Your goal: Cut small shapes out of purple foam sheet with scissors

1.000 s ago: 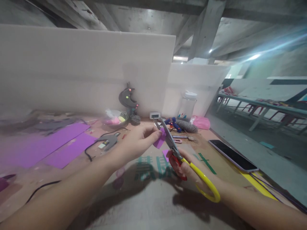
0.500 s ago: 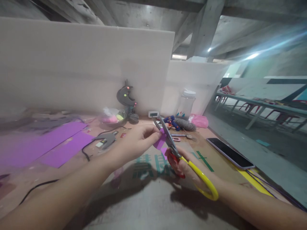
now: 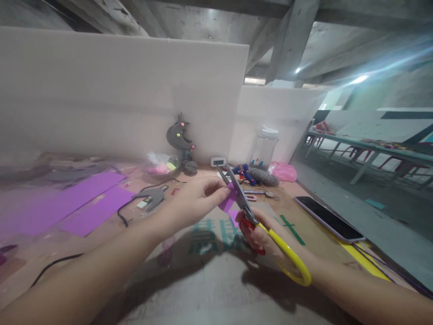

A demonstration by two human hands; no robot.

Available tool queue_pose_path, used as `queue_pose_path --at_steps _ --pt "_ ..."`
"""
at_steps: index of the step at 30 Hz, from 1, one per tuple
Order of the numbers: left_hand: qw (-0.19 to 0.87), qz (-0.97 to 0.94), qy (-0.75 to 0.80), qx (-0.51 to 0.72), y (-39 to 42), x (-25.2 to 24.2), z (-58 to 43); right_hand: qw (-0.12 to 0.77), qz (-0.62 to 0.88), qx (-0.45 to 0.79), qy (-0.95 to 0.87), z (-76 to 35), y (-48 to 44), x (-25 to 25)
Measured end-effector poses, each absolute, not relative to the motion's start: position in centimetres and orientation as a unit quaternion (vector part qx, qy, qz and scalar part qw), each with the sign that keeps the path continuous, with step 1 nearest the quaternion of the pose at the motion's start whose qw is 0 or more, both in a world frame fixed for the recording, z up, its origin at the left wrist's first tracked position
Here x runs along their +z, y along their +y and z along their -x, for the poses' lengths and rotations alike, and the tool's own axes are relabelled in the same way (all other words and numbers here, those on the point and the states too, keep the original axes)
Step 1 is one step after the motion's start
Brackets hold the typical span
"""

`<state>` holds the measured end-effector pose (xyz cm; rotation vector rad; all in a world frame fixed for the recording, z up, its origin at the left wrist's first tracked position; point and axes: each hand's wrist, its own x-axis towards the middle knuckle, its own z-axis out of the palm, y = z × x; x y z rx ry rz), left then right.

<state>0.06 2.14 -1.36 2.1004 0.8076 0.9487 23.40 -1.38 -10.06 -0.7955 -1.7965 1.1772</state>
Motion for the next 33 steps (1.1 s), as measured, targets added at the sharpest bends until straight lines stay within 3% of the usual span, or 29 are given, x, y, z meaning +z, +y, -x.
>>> queue_pose_path --at_steps 12,33 --pt "0.387 -0.767 0.334 0.387 2.6 -1.8 -0.2 0.426 0.312 0.476 -0.704 -22.9 -1.9 -9.3" --pt "0.375 -0.773 0.329 0.392 3.0 -1.8 0.2 0.421 0.325 0.489 -0.691 -22.8 -1.9 -9.4"
